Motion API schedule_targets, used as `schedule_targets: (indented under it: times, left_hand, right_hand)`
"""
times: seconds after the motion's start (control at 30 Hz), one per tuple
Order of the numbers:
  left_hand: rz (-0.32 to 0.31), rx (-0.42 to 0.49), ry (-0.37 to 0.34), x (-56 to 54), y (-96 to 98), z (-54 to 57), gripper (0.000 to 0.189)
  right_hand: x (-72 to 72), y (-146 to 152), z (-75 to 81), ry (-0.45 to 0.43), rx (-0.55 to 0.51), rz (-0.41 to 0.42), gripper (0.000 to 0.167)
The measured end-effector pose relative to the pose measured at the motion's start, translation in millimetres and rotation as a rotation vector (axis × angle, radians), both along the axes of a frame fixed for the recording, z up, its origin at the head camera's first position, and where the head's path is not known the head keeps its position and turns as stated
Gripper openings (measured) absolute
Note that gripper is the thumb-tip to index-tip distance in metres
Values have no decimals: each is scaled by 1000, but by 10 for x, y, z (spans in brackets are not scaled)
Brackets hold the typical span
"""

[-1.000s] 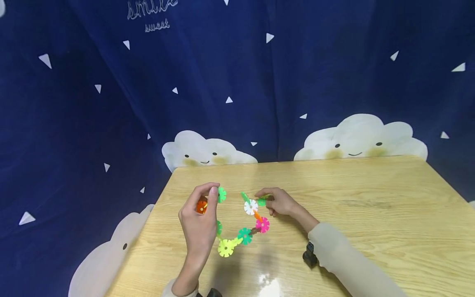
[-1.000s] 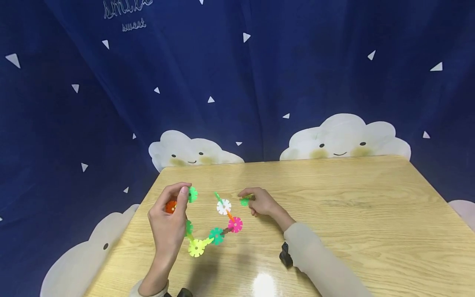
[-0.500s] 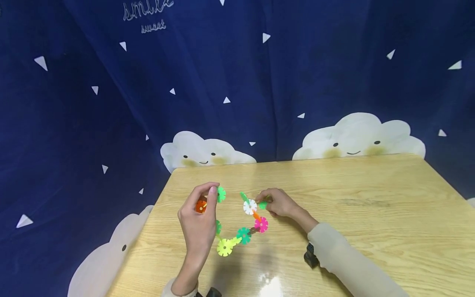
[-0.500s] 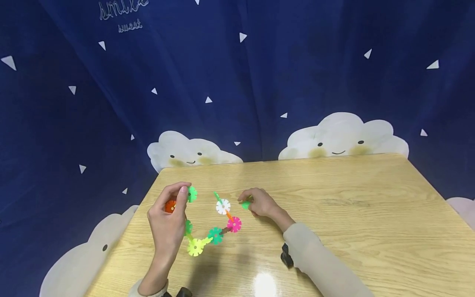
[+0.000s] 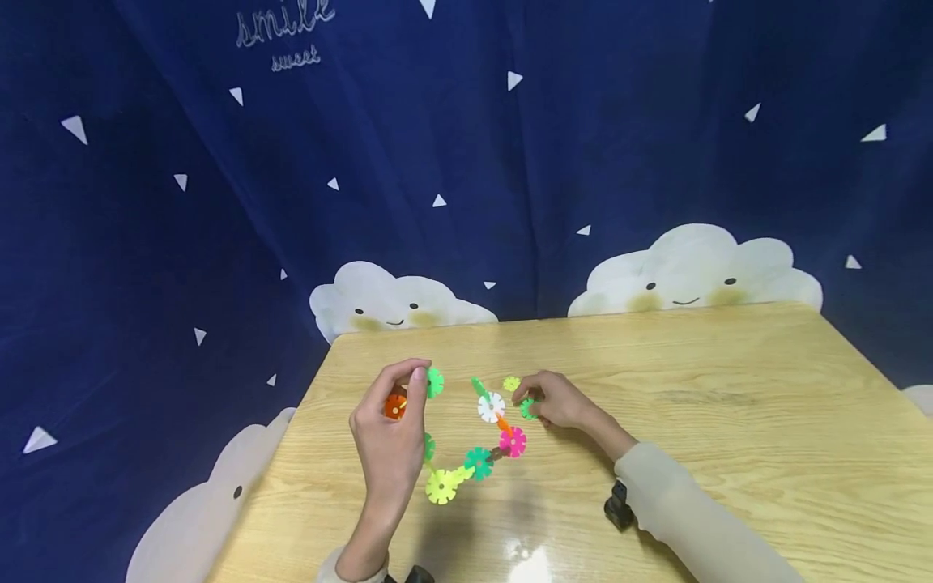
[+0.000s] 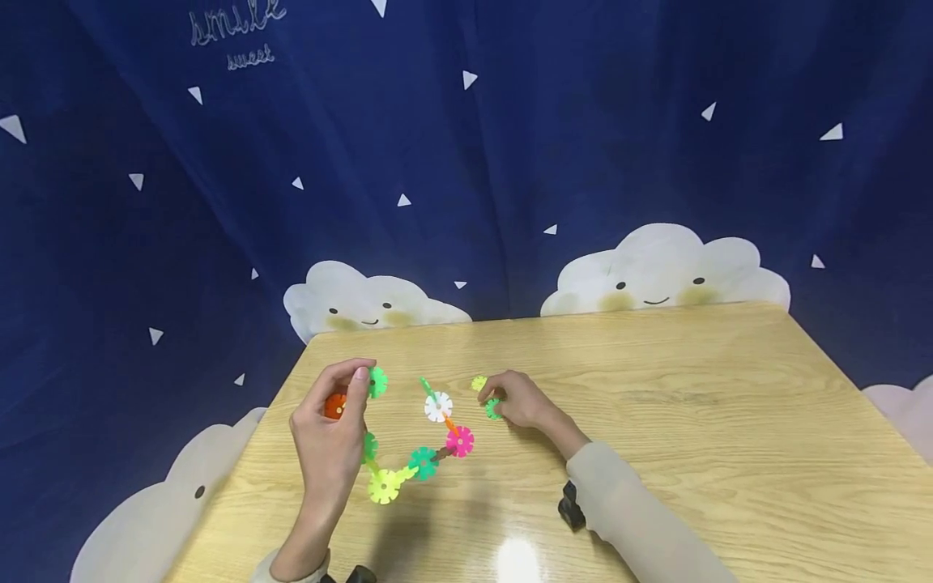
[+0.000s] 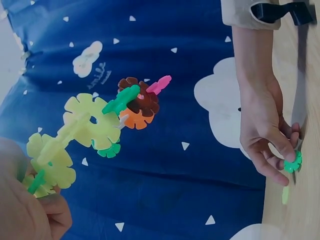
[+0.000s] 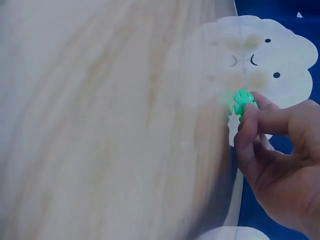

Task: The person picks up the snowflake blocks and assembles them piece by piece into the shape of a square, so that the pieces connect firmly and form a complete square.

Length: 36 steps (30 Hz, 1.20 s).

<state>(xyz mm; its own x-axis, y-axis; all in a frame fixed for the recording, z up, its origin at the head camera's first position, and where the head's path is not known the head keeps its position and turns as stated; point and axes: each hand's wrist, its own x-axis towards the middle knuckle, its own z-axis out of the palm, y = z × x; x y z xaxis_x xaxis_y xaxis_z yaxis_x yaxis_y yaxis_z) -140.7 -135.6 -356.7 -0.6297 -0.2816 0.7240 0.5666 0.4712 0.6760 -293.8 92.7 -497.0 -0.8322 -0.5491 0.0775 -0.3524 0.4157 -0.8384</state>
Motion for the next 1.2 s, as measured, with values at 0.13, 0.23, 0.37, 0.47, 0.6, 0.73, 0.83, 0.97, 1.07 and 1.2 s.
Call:
schedule_targets:
  times: [0.13, 0.23, 0.37, 0.47, 0.6, 0.73, 0.83, 0.97, 1.07, 1.2]
  left_hand:
    - [1, -3, -2, 1, 10, -14, 10]
    - [3, -1, -6, -4, 16, -22, 10]
    - [3, 2, -13, -10, 19, -25, 10]
    - [0, 1, -13, -9, 22, -20, 10]
    - [-3, 0, -10, -12, 30, -7, 10]
    - [-4, -4, -5, -17, 38, 4, 10]
    - [-8, -4, -6, -20, 42, 6, 10]
    - [-12, -7, -21, -23, 52, 2, 10]
    - [-13, -13, -29, -26, 60, -1, 10]
    - [-17, -17, -30, -29, 75, -5, 10]
  right_hand:
    - [4, 69, -6, -48, -17, -5, 26]
    - [6, 134, -8, -79, -31, 1, 26]
    - [16, 236, 6, -110, -54, 22, 25]
    - [30, 312, 28, -135, -86, 7, 23]
    - [57, 423, 82, -187, -153, -51, 19]
    - [84, 549, 162, -202, -204, -82, 19]
    - [95, 622, 221, -206, -245, -92, 22]
    - [124, 661, 303, -224, -324, -111, 26]
    - [174, 653, 400, -214, -373, -125, 26]
    - [258, 604, 578, -149, -426, -110, 32]
